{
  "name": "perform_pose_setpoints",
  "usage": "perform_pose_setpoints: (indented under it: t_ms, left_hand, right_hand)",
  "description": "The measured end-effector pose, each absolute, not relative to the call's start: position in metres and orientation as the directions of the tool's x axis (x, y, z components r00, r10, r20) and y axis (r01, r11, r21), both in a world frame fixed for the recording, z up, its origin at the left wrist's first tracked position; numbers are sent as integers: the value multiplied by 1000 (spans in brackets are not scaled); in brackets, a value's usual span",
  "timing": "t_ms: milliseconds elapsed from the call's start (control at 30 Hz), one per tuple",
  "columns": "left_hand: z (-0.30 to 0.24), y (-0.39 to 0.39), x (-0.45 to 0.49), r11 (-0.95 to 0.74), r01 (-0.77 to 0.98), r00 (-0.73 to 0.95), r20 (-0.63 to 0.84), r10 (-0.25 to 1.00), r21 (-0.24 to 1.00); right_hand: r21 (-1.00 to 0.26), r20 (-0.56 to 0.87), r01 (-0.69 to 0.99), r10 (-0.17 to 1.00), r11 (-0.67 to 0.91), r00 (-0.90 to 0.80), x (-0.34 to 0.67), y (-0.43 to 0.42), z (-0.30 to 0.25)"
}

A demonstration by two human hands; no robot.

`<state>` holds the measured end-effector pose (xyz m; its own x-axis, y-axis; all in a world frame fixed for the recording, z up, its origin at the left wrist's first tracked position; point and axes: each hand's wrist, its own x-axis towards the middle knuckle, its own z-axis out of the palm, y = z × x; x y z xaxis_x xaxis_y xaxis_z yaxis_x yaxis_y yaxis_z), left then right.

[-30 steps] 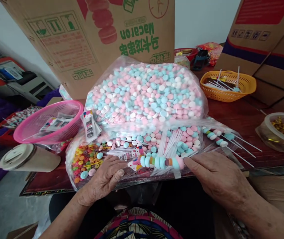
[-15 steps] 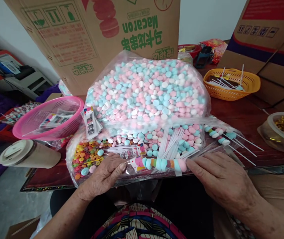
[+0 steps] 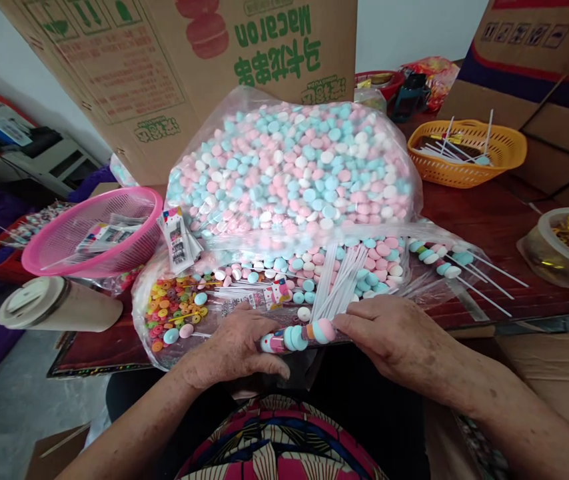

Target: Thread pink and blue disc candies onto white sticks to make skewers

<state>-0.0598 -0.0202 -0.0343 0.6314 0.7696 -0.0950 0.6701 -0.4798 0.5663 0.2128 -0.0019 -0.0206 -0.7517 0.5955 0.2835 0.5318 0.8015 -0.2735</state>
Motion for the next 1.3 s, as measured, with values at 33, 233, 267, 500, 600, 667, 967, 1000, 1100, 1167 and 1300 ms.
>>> perform_pose_setpoints:
  t_ms: [33,233,267,500,600,667,967,1000,1100,1167,1300]
  left_hand:
    - [-36,-20,-59,-451,670,631,-133,764,589]
    - [-46,-20,-39,-176,560,647,-294,703,810]
    - [-48,-20,-32,-143,562,640,-318,700,815]
    - [-30,-8,-40,-37,543,561,-330,759,839]
    - [-21,-9,-65,-152,588,615,-318,722,794]
    - [-25,-14,-70,-184,578,642,-304,704,795]
    - [-66,-46,-55,-26,369,456,-157,876,929]
    - [-66,-49,-57,24,358,408,-179,895,933]
    - [-63,-55,-66,96,339,299,-204,932,936]
    - [-60,-58,-71,55,322,291,-154,944,945]
    - [-54,-58,-79,137,136,387,-180,904,981]
  right_hand:
    - [-263,258,506,565,822,-784,211,-2,-20]
    - [-345,66,442,491,828,-869,190,-2,-24]
    - [-362,40,435,479,825,-877,184,-3,-27]
    - [-463,-5,473,531,750,-847,172,1,-41]
    - [-500,116,456,579,736,-807,182,2,-37]
    - [-492,220,442,598,750,-771,179,0,-36]
    - [-435,370,435,597,788,-711,125,1,-44]
    - [-487,437,458,662,744,-609,125,3,-43]
    - [-724,347,467,853,508,-390,122,2,-44]
    - [-856,117,401,877,326,-465,114,-4,-49]
    - [-957,-72,277,853,87,-518,95,-15,-61]
